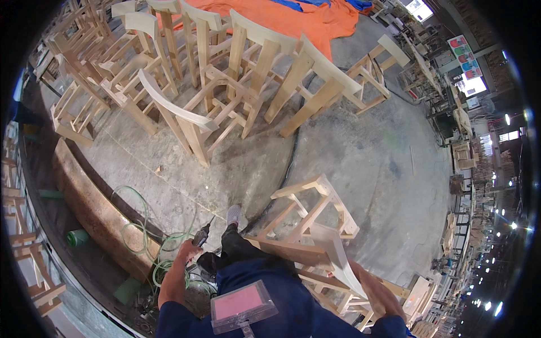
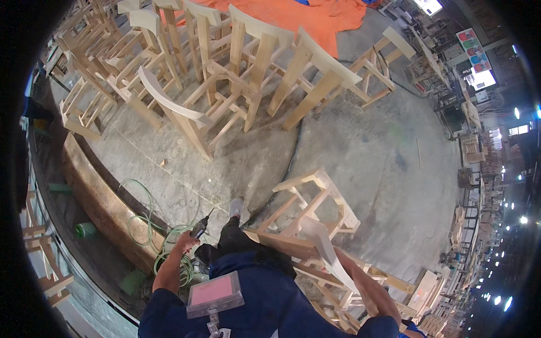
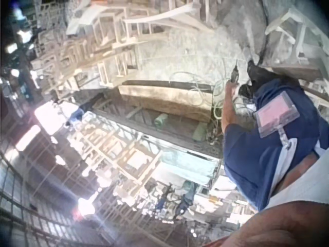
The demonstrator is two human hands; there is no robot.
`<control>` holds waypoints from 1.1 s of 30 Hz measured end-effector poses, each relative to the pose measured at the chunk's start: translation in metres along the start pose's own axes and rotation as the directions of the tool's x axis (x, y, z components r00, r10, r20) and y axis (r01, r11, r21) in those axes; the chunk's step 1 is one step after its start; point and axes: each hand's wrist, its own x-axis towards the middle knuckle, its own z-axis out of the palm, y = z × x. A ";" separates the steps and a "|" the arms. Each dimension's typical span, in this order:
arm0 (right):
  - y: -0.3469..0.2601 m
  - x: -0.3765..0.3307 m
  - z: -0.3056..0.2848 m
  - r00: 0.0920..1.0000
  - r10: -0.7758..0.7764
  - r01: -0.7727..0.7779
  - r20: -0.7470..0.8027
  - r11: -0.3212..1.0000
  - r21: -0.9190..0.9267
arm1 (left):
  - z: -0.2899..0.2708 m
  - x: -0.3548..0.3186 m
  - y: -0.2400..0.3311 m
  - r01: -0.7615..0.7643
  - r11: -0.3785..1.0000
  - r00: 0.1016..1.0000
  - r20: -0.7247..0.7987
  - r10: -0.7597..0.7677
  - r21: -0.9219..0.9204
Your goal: The person assembles wooden chair frames in a factory setting. They use a pneumatic drill to drive screws into pre-drilled holes, joining various wooden components together. The person handles multiple chair frames, positioning them on a workbench and moving them to a stacking area after assembly.
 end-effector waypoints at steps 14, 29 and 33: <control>-0.203 0.039 0.031 0.966 -0.258 0.250 0.014 0.922 -0.296 | -0.020 0.014 -0.010 0.108 0.959 0.972 -0.175 -0.157 -0.261; -0.292 0.202 -0.056 0.970 -0.132 0.183 0.203 0.948 -0.261 | 0.019 0.017 0.088 0.137 0.967 0.968 -0.177 -0.176 -0.213; -0.310 0.219 -0.082 0.945 -0.152 0.230 0.290 0.938 -0.258 | 0.022 0.024 0.124 0.032 0.973 0.973 -0.214 -0.083 -0.230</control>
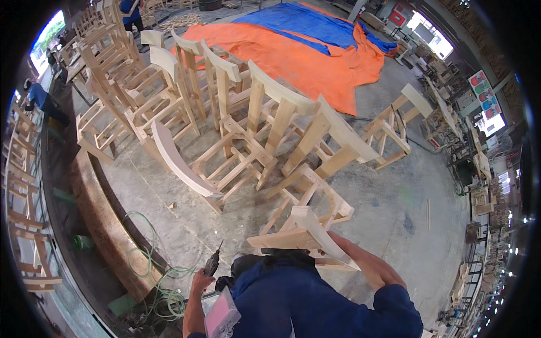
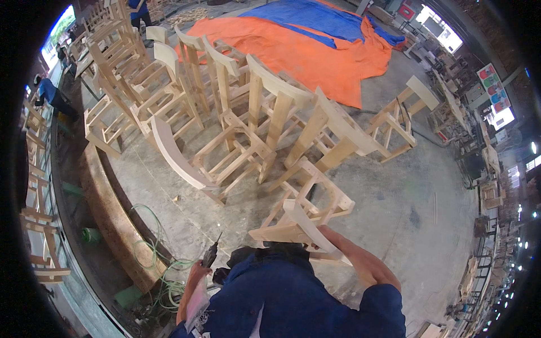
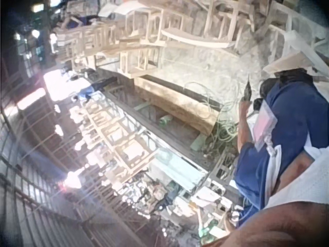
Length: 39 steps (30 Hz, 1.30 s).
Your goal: The person assembles wooden chair frames in a factory setting. They use a pneumatic drill to drive screws into pre-drilled holes, joining various wooden components together. The person handles multiple chair frames, positioning them on a workbench and moving them to a stacking area after assembly.
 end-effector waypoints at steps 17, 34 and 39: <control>-0.009 0.067 -0.017 0.950 -0.218 0.310 0.224 0.563 -0.766 | -0.002 -0.020 0.043 0.094 0.989 0.995 0.028 -0.097 0.111; -0.035 0.092 0.023 0.999 -0.051 0.048 0.011 0.820 -0.570 | -0.093 0.020 0.000 -0.027 0.999 1.000 -0.006 0.028 0.045; -0.036 0.090 0.052 0.987 0.086 -0.116 -0.138 0.968 -0.223 | -0.103 0.008 -0.026 0.023 0.989 0.996 -0.076 -0.035 -0.146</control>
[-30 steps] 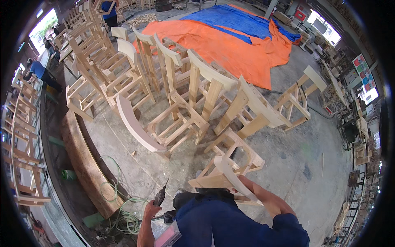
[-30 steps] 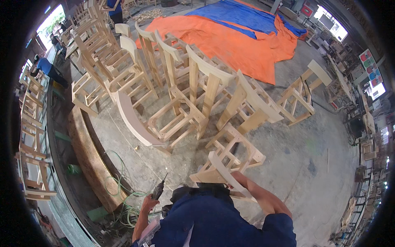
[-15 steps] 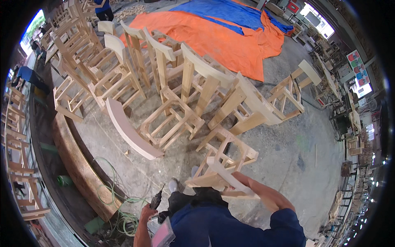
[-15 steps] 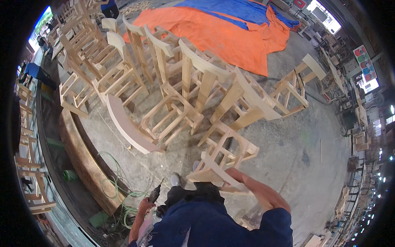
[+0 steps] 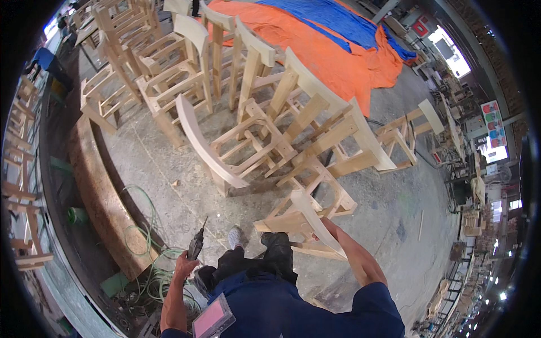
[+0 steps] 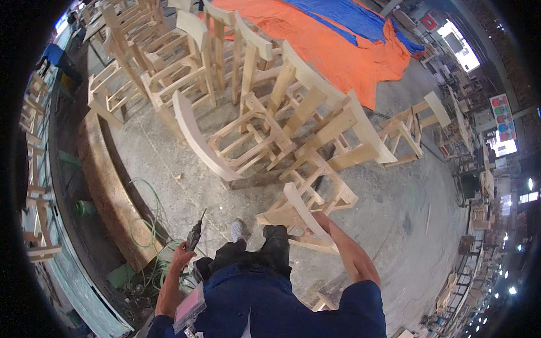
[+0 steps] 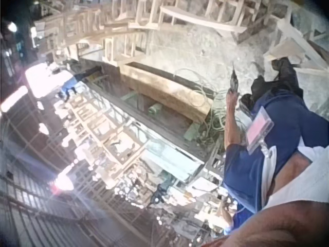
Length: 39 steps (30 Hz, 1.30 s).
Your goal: The person assembles wooden chair frames in a factory setting. They use a pneumatic drill to drive screws into pre-drilled holes, joining various wooden components together. The person handles multiple chair frames, positioning them on a workbench and moving them to a stacking area after assembly.
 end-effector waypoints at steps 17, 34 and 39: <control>0.060 0.028 0.101 0.943 -0.297 0.165 -0.151 0.809 -0.564 | 0.013 -0.019 0.049 -0.198 0.975 0.959 0.185 0.215 -0.104; 0.043 0.045 0.041 0.929 -0.365 0.286 0.062 0.600 -0.747 | 0.023 -0.049 0.042 0.000 0.958 0.953 0.291 0.087 -0.287; 0.035 0.031 0.019 0.882 -0.323 0.093 -0.343 0.833 -0.546 | 0.020 -0.062 0.027 0.275 0.726 0.769 0.597 0.228 -0.631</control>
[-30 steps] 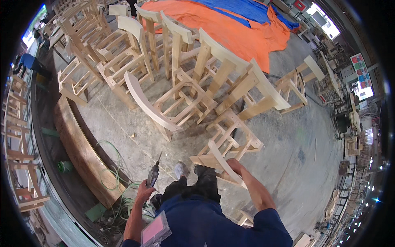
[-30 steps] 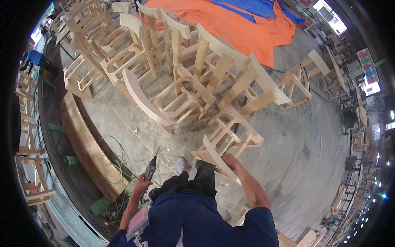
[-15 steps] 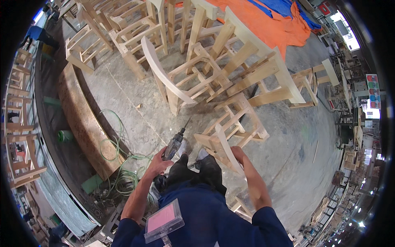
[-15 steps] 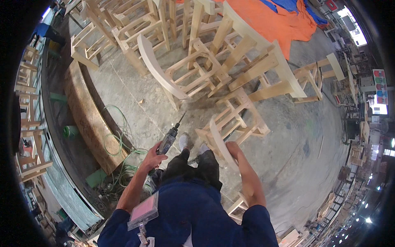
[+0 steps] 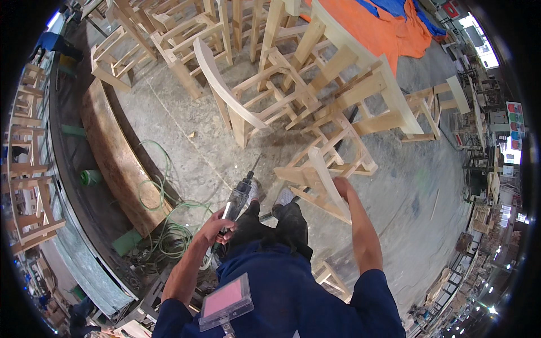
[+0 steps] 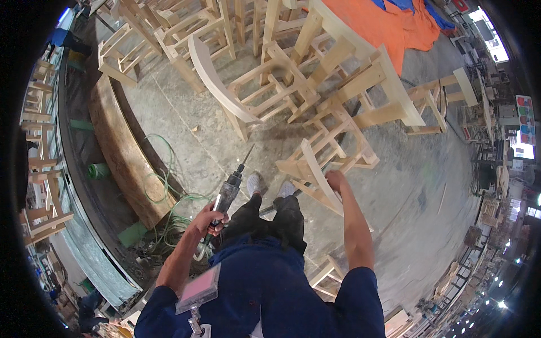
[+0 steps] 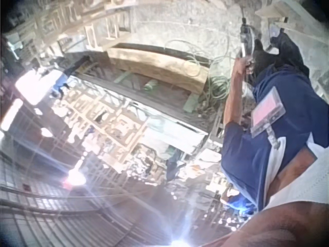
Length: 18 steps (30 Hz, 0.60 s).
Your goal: The person assembles wooden chair frames in a factory setting. They use a pneumatic drill to drive screws into pre-drilled holes, joining various wooden components together. The person handles multiple chair frames, positioning them on a workbench and moving them to a stacking area after assembly.
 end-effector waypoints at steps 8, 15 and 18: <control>-0.130 -0.119 -0.056 0.934 -0.179 0.333 -0.310 0.753 0.567 | 0.054 -0.031 -0.002 -0.465 0.884 0.768 0.474 0.430 -0.049; -0.156 -0.160 -0.027 0.995 -0.092 0.041 -0.039 0.021 0.999 | 0.117 -0.059 -0.033 -0.369 0.925 0.835 0.406 0.372 -0.088; -0.165 -0.163 -0.016 1.000 -0.017 0.024 -0.026 -0.115 0.993 | 0.126 -0.055 -0.062 -0.299 0.954 0.890 0.360 0.281 -0.005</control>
